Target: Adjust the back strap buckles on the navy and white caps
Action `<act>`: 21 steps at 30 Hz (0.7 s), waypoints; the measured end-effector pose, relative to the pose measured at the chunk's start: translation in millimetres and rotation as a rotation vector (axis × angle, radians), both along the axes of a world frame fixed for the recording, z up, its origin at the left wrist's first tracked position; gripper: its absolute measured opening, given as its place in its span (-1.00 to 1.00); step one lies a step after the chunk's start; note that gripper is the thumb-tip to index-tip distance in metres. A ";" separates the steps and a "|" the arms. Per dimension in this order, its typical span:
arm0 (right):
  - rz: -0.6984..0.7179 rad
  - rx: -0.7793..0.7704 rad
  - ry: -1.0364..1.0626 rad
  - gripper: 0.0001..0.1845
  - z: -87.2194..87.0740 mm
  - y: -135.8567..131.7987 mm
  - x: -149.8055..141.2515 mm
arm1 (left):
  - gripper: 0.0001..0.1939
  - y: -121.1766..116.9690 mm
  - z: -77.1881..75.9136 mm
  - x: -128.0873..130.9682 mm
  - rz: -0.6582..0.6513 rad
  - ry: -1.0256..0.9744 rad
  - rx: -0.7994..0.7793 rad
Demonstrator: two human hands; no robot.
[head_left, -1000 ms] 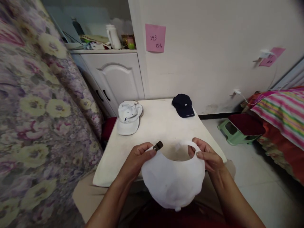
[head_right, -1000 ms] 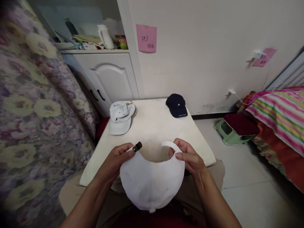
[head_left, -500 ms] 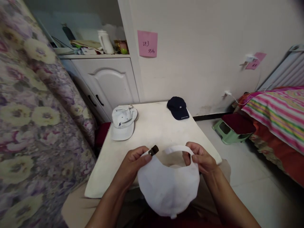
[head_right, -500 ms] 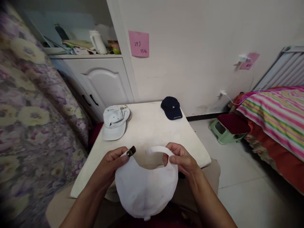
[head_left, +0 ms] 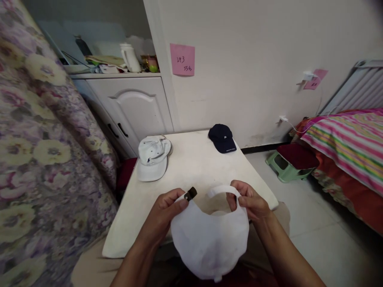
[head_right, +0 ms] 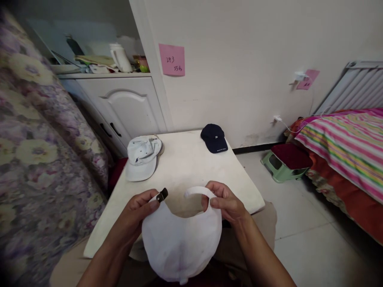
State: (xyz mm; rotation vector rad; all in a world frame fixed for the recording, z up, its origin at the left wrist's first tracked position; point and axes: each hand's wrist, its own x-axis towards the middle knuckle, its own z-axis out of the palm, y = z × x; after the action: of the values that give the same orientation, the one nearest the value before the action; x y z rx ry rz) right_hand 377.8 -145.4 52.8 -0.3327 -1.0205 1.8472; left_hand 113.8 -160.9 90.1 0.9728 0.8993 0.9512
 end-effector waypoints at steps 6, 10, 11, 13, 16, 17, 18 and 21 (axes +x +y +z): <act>0.010 0.002 -0.019 -0.70 -3.0 2.0 -1.3 | -0.70 1.3 0.1 0.5 0.009 -0.025 -0.013; 0.010 0.012 -0.043 -0.68 -4.5 -0.3 1.4 | -0.69 1.3 -0.2 0.3 0.012 -0.050 -0.020; 0.027 0.016 -0.049 -0.67 -4.8 1.6 2.2 | -0.69 0.8 -0.6 -0.2 0.013 -0.058 -0.021; 0.061 0.031 -0.082 -0.62 -5.1 12.9 1.5 | -0.68 -0.8 -1.6 -1.8 0.021 -0.080 -0.019; 0.099 0.043 -0.207 -0.60 -4.0 51.2 -11.9 | -0.66 -4.5 -3.2 -4.3 0.039 -0.110 -0.010; 0.135 0.042 -0.263 -0.58 -3.0 67.9 -21.0 | -0.66 -5.9 -3.6 -4.9 0.047 -0.116 -0.007; 0.186 0.050 -0.316 -0.49 -1.6 84.9 -32.5 | -0.66 -7.1 -3.9 -5.3 0.053 -0.121 -0.003; 0.297 0.114 -0.467 -0.27 3.2 128.4 -75.5 | -0.66 -9.2 -4.7 -6.0 0.063 -0.135 0.014</act>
State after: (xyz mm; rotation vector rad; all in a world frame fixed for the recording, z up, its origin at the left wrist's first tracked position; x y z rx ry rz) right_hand 302.2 -17.0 56.0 -0.5870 -1.5576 2.0105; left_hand 107.8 -170.1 85.4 0.8851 0.8149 1.0650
